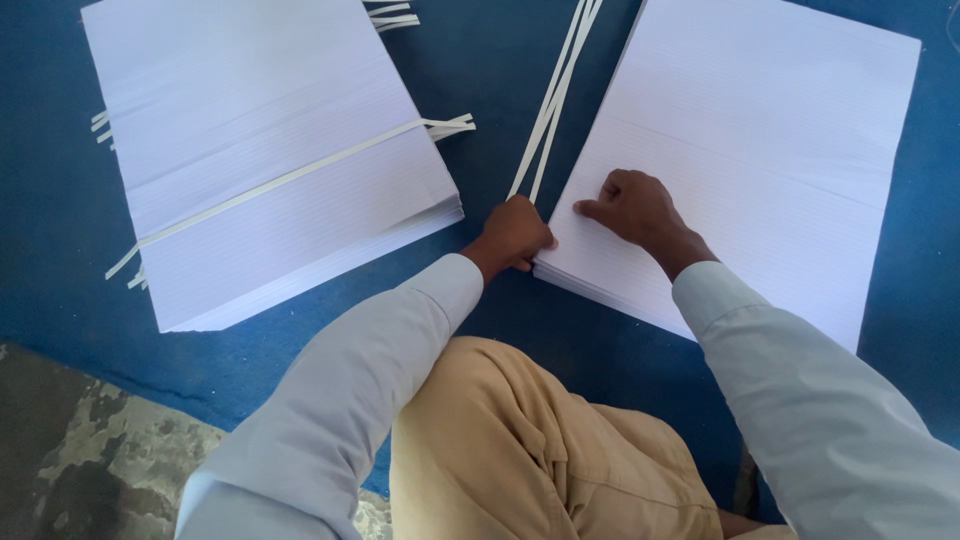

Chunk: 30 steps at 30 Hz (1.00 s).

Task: The person aligns a stack of lined paper sheets on a blue floor, then places white plastic strips across the middle of the stack. They repeat this process with another stack, aligning the sheets and securing them with strips.

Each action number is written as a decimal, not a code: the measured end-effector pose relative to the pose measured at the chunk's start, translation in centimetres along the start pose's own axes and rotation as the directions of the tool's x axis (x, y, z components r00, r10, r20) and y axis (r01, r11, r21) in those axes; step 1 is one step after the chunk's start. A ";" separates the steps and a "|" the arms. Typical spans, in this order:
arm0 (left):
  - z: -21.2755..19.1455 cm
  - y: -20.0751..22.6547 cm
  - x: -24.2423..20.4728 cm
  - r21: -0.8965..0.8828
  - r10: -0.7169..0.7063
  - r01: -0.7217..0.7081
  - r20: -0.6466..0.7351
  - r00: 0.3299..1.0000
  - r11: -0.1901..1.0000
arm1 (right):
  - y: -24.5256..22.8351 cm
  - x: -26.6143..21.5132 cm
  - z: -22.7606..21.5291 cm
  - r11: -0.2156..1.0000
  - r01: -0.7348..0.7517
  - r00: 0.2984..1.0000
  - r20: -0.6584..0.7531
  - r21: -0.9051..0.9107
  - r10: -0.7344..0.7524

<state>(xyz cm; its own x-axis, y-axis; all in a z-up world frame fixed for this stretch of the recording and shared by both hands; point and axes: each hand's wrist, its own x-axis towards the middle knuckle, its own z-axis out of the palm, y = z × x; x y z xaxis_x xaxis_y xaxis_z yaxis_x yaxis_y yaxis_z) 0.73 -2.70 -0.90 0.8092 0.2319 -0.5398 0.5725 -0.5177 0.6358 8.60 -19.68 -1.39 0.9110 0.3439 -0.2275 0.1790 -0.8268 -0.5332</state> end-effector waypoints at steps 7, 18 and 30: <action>0.5 -0.9 1.7 0.059 0.024 -0.024 0.002 1.000 0.998 | 0.3 0.5 0.5 1.000 0.020 1.000 -0.009 -0.021 -0.021; 1.1 -4.7 5.9 0.352 0.158 -0.028 -0.346 0.925 0.936 | 0.3 0.5 1.0 1.000 0.021 0.999 -0.049 -0.004 -0.021; 1.9 -9.4 8.6 0.427 0.215 -0.088 -0.259 0.942 0.900 | 0.4 0.8 1.0 1.000 -0.008 1.000 -0.008 0.001 0.008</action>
<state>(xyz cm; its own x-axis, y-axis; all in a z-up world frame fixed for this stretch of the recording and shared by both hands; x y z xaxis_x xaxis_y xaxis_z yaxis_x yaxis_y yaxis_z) 2.07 2.55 -12.56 0.9193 0.3206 -0.2283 0.3876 -0.8380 0.3840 9.05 -19.22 -2.62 0.9154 0.3338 -0.2249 0.1714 -0.8288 -0.5326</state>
